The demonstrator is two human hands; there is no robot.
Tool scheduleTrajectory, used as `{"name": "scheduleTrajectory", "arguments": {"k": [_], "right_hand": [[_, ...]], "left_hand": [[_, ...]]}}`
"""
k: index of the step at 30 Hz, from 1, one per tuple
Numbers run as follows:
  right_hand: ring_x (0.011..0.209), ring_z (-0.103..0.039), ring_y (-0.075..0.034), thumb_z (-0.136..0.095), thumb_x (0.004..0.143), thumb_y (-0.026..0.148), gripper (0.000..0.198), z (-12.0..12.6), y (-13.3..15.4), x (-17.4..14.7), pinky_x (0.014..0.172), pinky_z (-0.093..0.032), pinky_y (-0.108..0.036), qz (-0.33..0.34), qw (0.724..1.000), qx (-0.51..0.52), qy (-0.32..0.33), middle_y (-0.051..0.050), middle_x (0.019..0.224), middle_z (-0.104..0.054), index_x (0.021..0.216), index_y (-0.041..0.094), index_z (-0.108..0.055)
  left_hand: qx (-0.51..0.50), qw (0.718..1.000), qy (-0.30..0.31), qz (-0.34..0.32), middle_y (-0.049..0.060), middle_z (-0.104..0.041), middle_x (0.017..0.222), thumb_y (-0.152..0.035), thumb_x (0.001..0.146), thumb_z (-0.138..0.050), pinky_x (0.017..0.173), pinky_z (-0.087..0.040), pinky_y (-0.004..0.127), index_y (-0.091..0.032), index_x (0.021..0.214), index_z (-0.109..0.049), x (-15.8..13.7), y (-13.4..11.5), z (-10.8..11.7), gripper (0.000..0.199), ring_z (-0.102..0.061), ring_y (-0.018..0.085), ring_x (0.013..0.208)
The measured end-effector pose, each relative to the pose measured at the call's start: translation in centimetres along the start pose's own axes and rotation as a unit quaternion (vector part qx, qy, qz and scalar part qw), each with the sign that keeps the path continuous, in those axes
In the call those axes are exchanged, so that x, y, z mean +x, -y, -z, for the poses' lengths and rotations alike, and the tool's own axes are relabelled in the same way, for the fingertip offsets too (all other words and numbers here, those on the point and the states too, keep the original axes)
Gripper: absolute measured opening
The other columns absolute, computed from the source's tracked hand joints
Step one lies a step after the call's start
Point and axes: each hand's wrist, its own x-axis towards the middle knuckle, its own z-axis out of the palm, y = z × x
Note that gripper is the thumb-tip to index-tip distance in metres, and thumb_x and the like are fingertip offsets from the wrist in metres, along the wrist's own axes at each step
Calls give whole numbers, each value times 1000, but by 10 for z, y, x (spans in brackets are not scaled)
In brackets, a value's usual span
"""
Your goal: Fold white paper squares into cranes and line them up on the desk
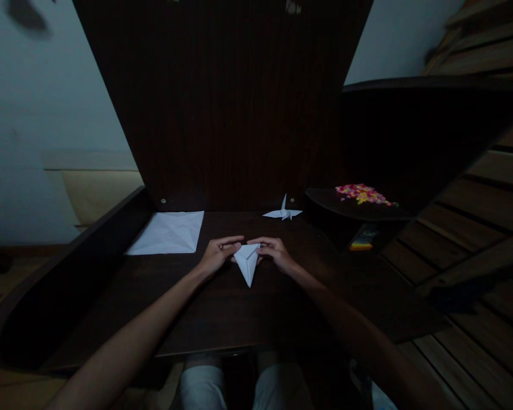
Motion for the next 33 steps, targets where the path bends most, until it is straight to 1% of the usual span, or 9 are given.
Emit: {"name": "scheduleTrajectory", "arguments": {"k": [3,8,11,14,16,19,22,28,33], "right_hand": [[64,-61,-16,-72,62,30,35,-1,-1,0,56,-50,-28,4,1000,-8,-1,-4,77,-69,95,17,-70],[65,-60,-15,-69,67,36,25,-2,-3,4,57,-46,-26,19,996,-67,-61,-4,76,-68,82,16,-70],[70,-61,-17,-68,68,38,24,-2,-3,5,63,-46,-27,36,993,-78,-78,-4,76,-67,79,16,-69],[67,-61,-16,-69,68,36,33,-2,-4,5,62,-45,-27,42,994,-53,-85,-1,72,-66,94,18,-63],[61,-59,-14,-69,68,35,37,-2,-5,6,57,-43,-25,46,995,-38,-83,2,66,-63,100,20,-58],[58,-57,-13,-68,70,35,29,-2,-6,6,54,-41,-23,59,994,-36,-81,3,63,-60,92,21,-56],[66,-60,-14,-68,69,34,21,-2,-5,6,60,-44,-25,71,992,-65,-86,0,70,-63,82,19,-60],[88,-63,-20,-76,59,32,37,-2,-4,3,74,-49,-31,67,991,-78,-87,-8,98,-68,93,18,-67],[80,-61,-19,-73,65,37,35,-1,-3,1,73,-48,-33,89,976,-165,-107,-8,96,-69,95,19,-70]], "left_hand": [[-10,1000,-9,4,9,-71,86,-41,63,-74,61,-50,26,-11,102,-68,2,3,1,49,-63,18,74],[-21,1000,15,8,8,-70,81,-46,62,-74,63,-51,28,-10,89,-69,3,6,2,45,-63,18,72],[-18,999,35,-3,7,-69,78,-42,62,-75,63,-50,28,-10,99,-65,1,5,1,50,-63,17,69],[-13,999,30,-18,3,-68,74,-38,64,-74,59,-48,25,-14,116,-51,0,5,-1,61,-62,15,65],[-12,999,22,-38,-1,-65,68,-37,65,-73,56,-46,23,-17,115,-46,0,5,-1,60,-60,13,60],[11,997,29,-76,-3,-62,66,-38,69,-70,55,-45,21,-17,100,-52,2,7,-1,42,-58,12,59],[65,993,30,-98,2,-65,76,-38,71,-67,60,-46,24,-14,91,-61,2,6,-1,32,-60,14,68],[80,994,6,-76,9,-70,94,-34,63,-75,74,-49,30,-12,106,-64,-3,-2,-2,49,-64,20,84],[80,994,-24,-76,10,-71,96,-34,61,-77,78,-50,34,-12,104,-66,-2,0,-3,50,-65,22,86]]}}
